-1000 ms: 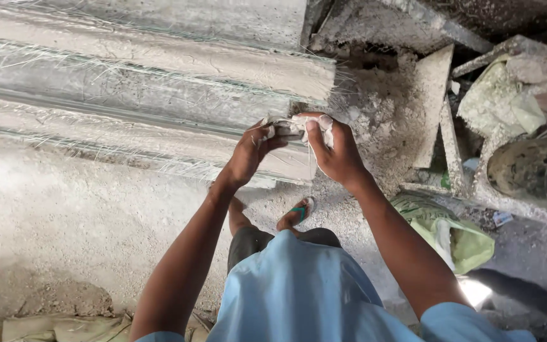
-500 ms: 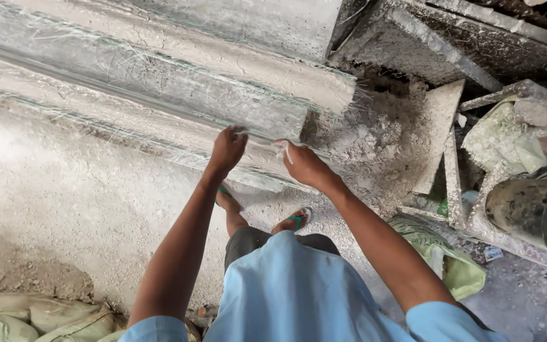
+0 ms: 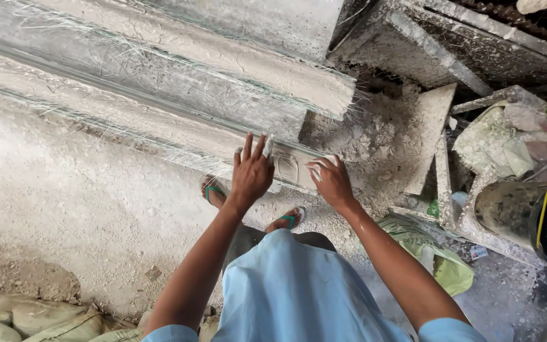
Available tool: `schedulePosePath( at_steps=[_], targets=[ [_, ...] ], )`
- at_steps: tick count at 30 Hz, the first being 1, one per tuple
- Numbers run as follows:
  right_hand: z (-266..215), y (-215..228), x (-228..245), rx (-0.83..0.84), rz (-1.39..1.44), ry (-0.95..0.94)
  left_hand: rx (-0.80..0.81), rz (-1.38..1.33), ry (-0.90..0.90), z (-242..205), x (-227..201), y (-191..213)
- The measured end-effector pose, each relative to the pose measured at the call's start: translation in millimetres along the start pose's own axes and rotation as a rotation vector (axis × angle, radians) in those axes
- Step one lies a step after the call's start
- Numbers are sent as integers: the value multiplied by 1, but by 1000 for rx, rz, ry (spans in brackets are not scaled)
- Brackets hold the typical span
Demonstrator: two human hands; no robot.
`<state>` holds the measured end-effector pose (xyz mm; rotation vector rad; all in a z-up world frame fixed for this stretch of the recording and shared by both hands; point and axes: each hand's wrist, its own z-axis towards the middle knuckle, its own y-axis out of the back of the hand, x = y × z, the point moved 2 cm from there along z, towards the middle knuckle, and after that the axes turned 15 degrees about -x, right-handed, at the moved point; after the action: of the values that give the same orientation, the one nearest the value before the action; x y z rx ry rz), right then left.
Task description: Applying and smoothing gypsum plaster onto molds for casting panels using hands.
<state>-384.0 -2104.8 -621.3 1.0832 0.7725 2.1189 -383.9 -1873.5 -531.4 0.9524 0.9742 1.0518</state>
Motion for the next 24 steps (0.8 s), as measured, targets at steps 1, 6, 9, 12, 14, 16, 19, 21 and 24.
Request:
schedulePosePath(
  at_steps=[1, 6, 9, 12, 14, 16, 19, 21, 24],
  targets=[
    [-10, 6, -5, -7, 0, -40, 54, -9, 15, 1, -6, 3],
    [-43, 14, -46, -80, 63, -290, 184, 34, 111, 2, -24, -22],
    [-35, 20, -45, -152, 78, -385, 359, 81, 59, -4, -63, -38],
    [-36, 0, -61, 108, 197, -645, 351, -3, -150, -24, -107, -69],
    [-27, 1, -58, 254, 382, -892, 153, -6, -307, -35, -126, -89],
    [-28, 3, -59, 253, 412, -912, 164, 13, -325, -37, -122, -84],
    [-45, -14, -73, 232, 467, -964, 268, 130, -375, -36, -117, -77],
    [-59, -29, -83, 208, 487, -993, 357, 225, -405, -35, -116, -81],
    [-71, -25, -86, 231, 432, -1079, 327, 270, -348, -30, -127, -94]
  ],
)
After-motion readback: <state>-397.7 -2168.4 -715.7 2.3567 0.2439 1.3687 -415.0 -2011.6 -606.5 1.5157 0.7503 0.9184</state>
